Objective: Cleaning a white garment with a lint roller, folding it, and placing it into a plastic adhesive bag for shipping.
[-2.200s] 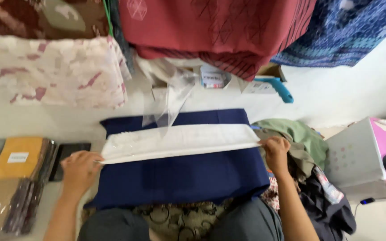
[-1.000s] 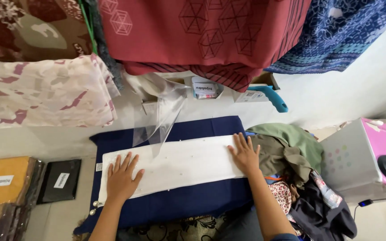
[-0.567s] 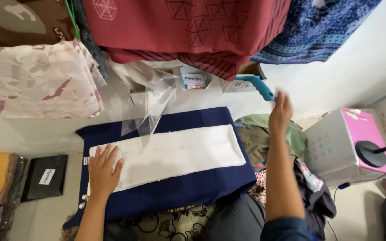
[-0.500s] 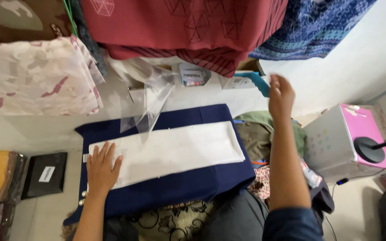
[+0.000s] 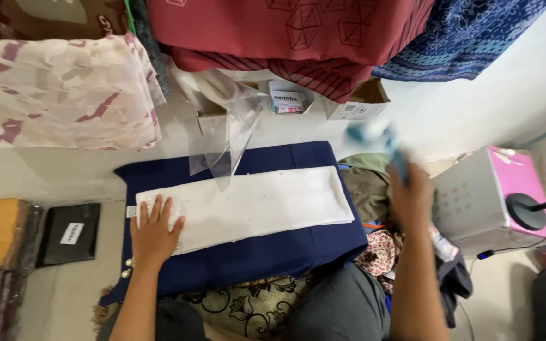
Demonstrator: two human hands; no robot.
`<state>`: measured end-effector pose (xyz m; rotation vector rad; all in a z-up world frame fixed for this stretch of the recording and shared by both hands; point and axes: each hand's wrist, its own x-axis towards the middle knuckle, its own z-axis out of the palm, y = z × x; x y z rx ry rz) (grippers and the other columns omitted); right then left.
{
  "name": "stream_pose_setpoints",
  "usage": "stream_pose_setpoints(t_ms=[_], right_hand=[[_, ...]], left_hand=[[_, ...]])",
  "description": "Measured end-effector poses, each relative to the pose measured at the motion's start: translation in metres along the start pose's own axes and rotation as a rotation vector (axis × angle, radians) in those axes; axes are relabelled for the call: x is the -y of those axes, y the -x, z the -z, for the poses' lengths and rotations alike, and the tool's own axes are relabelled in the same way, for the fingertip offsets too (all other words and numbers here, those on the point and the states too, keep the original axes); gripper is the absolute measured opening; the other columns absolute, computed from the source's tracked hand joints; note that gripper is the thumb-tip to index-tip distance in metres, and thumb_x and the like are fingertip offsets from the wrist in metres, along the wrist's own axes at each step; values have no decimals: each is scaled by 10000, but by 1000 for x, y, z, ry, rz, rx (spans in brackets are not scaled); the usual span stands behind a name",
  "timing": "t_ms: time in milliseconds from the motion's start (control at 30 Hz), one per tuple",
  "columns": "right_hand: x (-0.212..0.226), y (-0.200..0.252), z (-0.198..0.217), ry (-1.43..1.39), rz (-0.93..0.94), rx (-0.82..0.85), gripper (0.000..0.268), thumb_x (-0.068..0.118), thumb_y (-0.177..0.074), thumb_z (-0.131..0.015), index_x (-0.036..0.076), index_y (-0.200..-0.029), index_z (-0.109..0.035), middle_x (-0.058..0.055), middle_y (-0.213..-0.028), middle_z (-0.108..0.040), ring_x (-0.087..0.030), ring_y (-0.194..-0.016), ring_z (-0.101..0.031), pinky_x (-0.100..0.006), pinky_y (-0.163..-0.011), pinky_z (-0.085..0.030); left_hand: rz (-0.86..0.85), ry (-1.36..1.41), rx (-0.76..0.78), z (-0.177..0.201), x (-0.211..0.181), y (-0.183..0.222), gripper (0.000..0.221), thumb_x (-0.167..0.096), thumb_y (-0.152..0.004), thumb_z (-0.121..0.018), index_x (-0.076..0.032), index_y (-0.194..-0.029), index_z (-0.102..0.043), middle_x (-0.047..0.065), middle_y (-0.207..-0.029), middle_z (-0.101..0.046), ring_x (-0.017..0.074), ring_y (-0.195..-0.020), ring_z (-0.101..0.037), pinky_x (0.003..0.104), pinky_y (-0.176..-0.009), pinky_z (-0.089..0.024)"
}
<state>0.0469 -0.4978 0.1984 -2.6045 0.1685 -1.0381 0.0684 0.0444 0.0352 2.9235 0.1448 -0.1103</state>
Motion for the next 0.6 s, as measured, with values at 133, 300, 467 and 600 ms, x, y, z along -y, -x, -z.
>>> stream_pose_setpoints(t_ms=[133,300,467,600], right_hand=[[43,84,-36,-39,58,111,160,167,-895,-805,54,-964,-714,-247,-760,-667,-488,-737,-663,-518,-605,-528],[57,110,-107,204,27,325,354,304,-1008,-580,355,-1354,-634,-41,-912,-600,-322,-638,-703,-427,-567,-605],[58,83,-161,204,9,337,379,320,-1015,-562,348,-1392,-583,-37,-912,-598,-327,-658,-715,-447,-579,-619],[46,85,-163,223,-14,373,408,353,-1000,-569,407,-1404,-566,-14,-912,-601,-326,-681,-722,-450,-599,-622]], left_hand=[[-4,38,14,9,-6,2,706,-665,-1020,-262,-305,-1627,-263,-19,-1721,-191,311,-1590,-115,567,-1241,-115],[-8,58,9,11,-6,3,706,-660,-1018,-279,-301,-1626,-264,-13,-1719,-198,316,-1587,-118,578,-1237,-118],[1,61,14,9,-4,3,705,-668,-1017,-275,-311,-1625,-258,-27,-1721,-183,303,-1588,-110,569,-1240,-110],[7,71,30,8,-3,2,706,-674,-1016,-261,-321,-1628,-243,-29,-1722,-174,294,-1590,-96,559,-1246,-87]])
